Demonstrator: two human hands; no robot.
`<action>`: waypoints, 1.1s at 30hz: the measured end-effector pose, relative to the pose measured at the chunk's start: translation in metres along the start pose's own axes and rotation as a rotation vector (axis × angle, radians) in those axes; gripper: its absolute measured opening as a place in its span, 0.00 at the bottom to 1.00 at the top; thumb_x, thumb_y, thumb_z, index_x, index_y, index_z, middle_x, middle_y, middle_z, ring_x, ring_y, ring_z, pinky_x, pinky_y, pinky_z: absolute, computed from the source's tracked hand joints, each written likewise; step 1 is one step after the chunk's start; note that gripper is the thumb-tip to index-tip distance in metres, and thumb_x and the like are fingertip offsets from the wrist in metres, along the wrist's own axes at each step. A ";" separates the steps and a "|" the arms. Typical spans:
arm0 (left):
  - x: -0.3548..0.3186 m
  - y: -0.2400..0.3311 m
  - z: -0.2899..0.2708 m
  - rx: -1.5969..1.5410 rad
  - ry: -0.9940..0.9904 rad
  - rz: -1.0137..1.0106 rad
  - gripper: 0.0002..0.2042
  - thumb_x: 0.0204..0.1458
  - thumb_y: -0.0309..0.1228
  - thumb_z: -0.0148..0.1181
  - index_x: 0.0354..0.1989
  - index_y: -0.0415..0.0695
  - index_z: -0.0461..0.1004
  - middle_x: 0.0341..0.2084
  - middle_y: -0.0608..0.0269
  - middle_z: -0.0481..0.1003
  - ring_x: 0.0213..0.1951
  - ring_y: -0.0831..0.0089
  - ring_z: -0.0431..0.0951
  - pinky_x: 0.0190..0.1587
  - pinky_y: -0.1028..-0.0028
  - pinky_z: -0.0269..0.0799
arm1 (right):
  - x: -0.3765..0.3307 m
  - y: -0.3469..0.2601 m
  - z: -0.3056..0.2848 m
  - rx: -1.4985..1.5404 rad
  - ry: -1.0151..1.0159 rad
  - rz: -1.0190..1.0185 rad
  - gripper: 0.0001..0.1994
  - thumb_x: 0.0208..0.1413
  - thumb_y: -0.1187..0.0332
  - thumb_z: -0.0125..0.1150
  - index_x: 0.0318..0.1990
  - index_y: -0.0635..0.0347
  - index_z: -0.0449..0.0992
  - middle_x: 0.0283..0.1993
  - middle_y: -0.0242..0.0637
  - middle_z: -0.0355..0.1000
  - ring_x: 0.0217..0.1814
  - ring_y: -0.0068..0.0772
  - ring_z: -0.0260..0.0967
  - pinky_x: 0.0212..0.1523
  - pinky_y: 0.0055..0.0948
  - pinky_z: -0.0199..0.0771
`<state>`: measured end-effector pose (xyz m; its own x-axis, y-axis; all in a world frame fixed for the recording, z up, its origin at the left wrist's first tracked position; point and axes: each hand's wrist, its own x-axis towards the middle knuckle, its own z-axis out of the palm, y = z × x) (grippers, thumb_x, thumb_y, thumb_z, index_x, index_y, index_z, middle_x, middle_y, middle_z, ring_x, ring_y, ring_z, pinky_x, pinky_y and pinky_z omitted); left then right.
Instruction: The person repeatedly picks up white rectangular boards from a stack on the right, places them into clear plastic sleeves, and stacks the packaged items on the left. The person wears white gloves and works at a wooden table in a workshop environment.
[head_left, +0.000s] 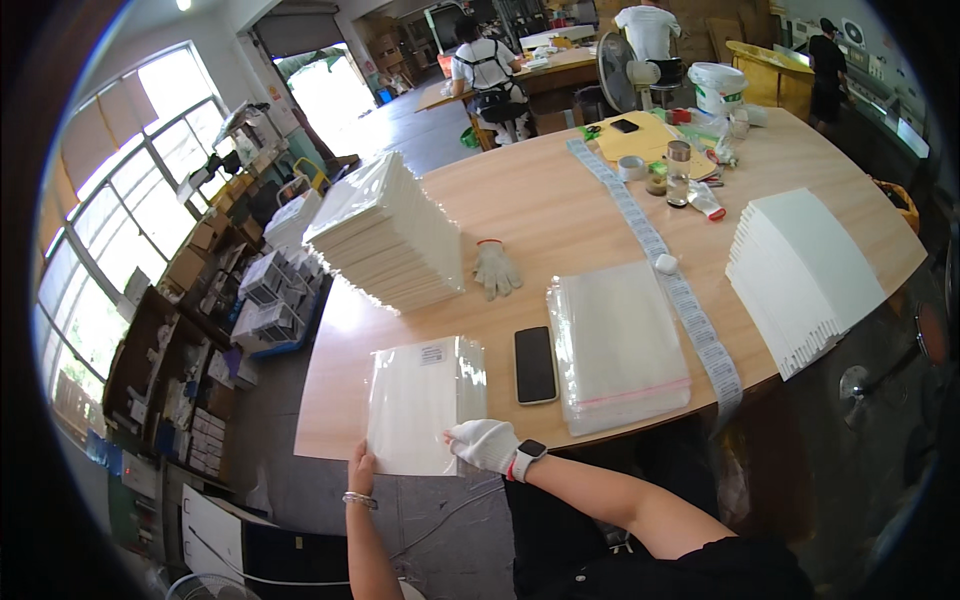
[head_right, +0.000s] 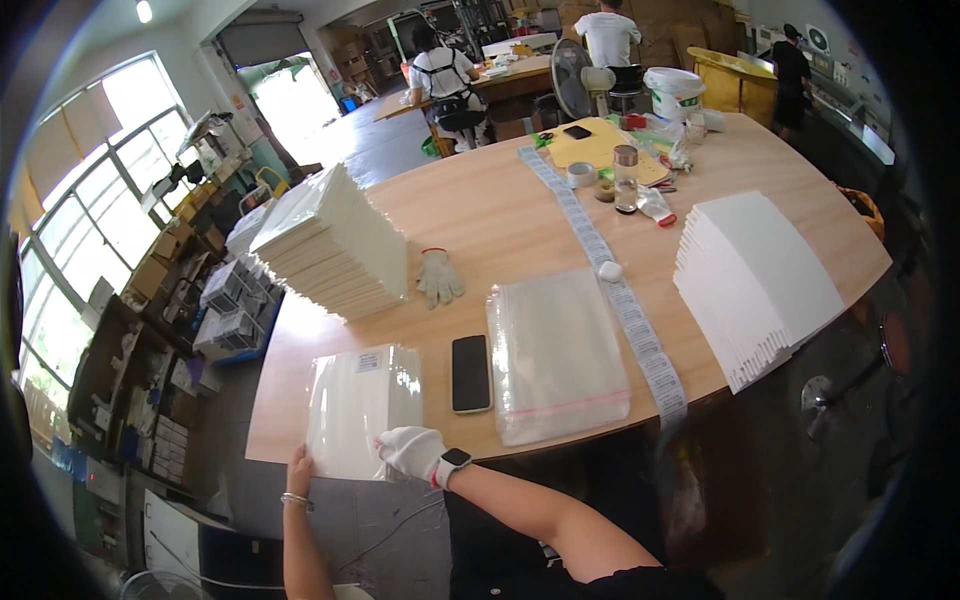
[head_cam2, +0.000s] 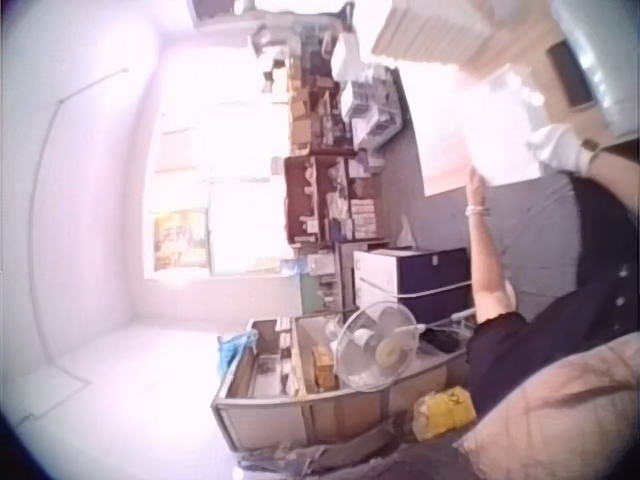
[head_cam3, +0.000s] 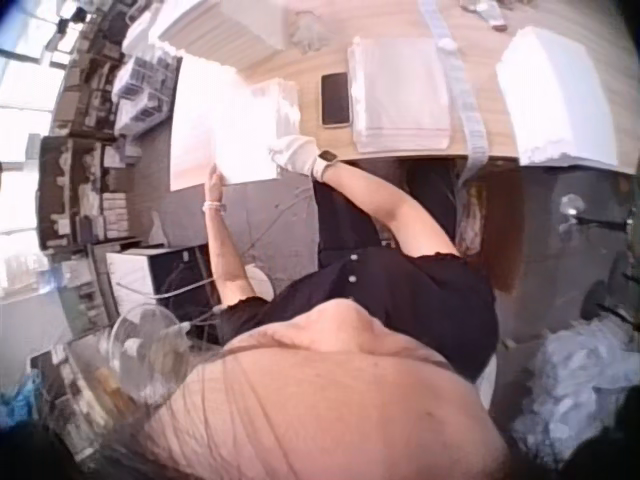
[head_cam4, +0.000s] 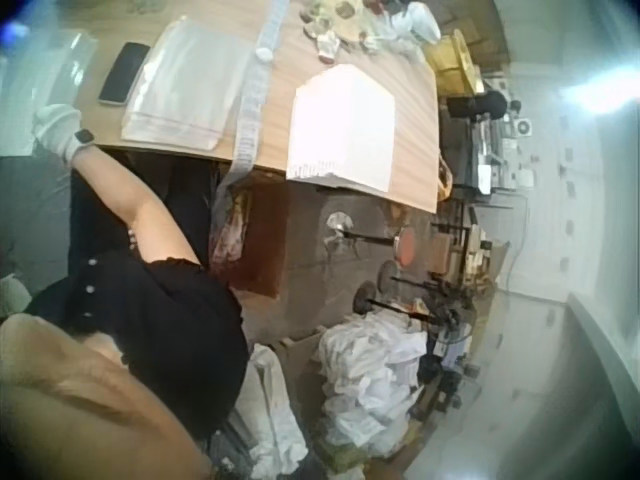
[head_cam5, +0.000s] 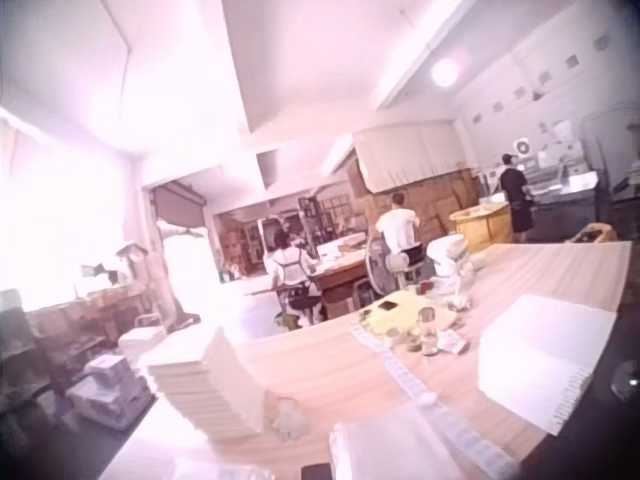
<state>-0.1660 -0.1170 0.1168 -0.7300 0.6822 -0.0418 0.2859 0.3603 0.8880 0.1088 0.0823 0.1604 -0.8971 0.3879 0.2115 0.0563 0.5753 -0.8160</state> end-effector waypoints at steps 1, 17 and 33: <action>-0.002 0.032 0.019 0.152 -0.001 0.040 0.23 0.47 0.25 0.43 0.54 0.34 0.59 0.55 0.51 0.60 0.56 0.61 0.59 0.57 0.71 0.52 | -0.001 0.016 -0.007 0.063 0.035 0.009 0.14 0.54 0.69 0.46 0.44 0.66 0.70 0.37 0.44 0.72 0.38 0.33 0.70 0.40 0.23 0.68; -0.105 0.148 0.145 -0.002 0.041 0.603 0.11 0.51 0.26 0.47 0.40 0.33 0.64 0.28 0.52 0.73 0.31 0.66 0.73 0.38 0.70 0.68 | -0.365 0.001 -0.329 0.725 1.597 0.223 0.08 0.56 0.64 0.45 0.31 0.57 0.66 0.25 0.33 0.67 0.22 0.26 0.63 0.24 0.28 0.68; -0.057 0.194 0.391 0.927 -0.615 0.853 0.17 0.43 0.33 0.54 0.42 0.40 0.67 0.44 0.49 0.65 0.41 0.53 0.69 0.44 0.63 0.67 | -0.385 0.015 -0.439 0.600 1.520 0.515 0.10 0.51 0.58 0.52 0.34 0.52 0.66 0.22 0.26 0.62 0.14 0.18 0.54 0.10 0.19 0.52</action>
<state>0.1736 0.1629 0.1125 0.1903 0.9801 -0.0558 0.9747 -0.1819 0.1296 0.6476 0.2576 0.3026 0.3707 0.9203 -0.1248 -0.2938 -0.0113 -0.9558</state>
